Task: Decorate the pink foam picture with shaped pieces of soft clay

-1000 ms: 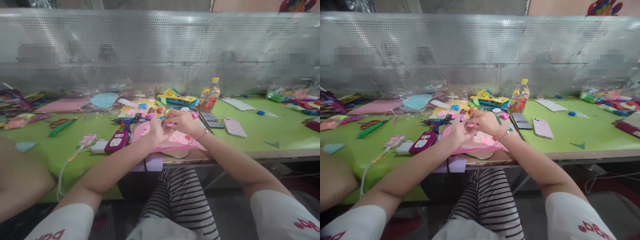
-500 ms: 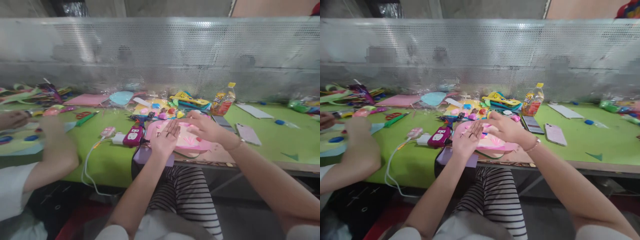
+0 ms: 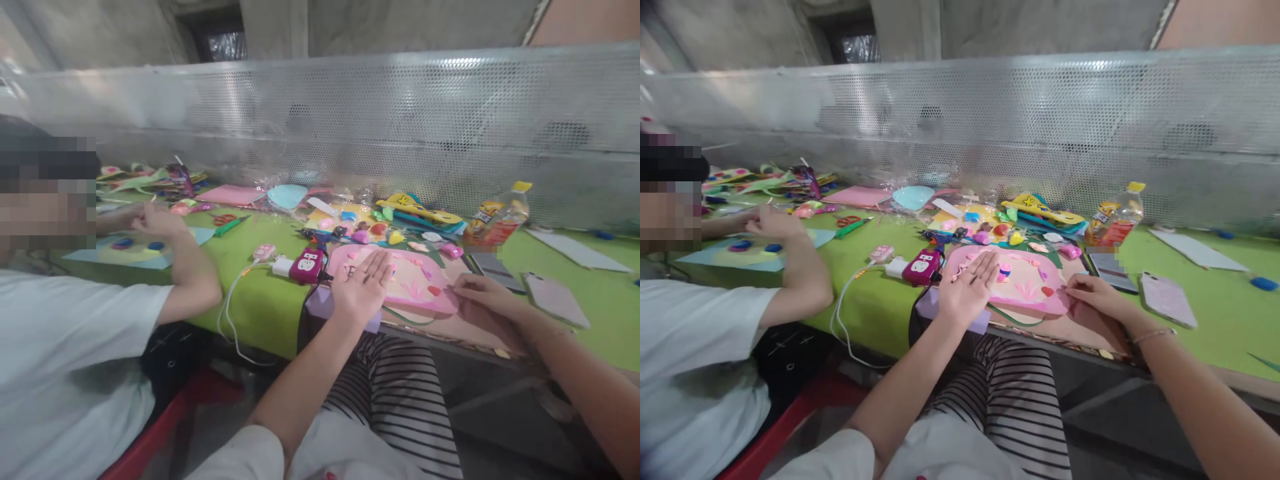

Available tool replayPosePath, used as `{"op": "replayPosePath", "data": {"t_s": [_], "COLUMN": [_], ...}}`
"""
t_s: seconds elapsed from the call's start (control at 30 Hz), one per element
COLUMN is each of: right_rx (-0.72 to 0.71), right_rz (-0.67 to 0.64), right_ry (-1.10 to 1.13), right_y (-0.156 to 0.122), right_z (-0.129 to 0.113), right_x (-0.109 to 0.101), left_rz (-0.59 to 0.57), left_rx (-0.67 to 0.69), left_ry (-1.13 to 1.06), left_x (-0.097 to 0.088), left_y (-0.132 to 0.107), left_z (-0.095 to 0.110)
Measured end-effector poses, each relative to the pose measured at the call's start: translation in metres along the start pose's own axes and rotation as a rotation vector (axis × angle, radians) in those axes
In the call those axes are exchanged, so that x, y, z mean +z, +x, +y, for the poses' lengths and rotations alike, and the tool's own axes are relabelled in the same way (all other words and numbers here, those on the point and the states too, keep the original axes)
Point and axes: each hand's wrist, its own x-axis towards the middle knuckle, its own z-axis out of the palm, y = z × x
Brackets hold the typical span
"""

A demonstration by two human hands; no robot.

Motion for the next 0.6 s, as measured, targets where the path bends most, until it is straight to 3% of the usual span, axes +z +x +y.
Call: {"op": "replayPosePath", "data": {"t_s": [0.07,0.13,0.23,0.33,0.43,0.53,0.6], "right_rx": [-0.072,-0.18,-0.291,-0.422,-0.528,-0.519,-0.508], "right_rz": [0.126,0.34,0.553,0.506,0.356,0.335,0.326], "right_ry": [-0.054,-0.136,-0.206,-0.322,-0.48,-0.502,-0.501], "right_y": [0.004,0.009,0.019,0.033,0.048,0.055,0.051], "right_z": [-0.001,-0.012,-0.059,-0.126,-0.172,-0.179,-0.173], "right_x": [-0.004,-0.008,-0.002,0.027,0.066,0.092,0.099], "left_rz": [-0.019,-0.003,0.095,0.198,0.294,0.387,0.389], "left_rx": [-0.025,-0.044,-0.091,-0.08,0.099,0.397,0.393], "left_ry": [-0.013,-0.022,0.017,0.159,0.302,0.518,0.584], "left_x": [-0.003,-0.006,-0.006,0.004,0.02,0.032,0.035], "left_y": [0.003,0.003,-0.002,0.0,0.014,0.029,0.033], "left_z": [-0.006,-0.012,-0.027,-0.052,-0.078,-0.095,-0.102]}}
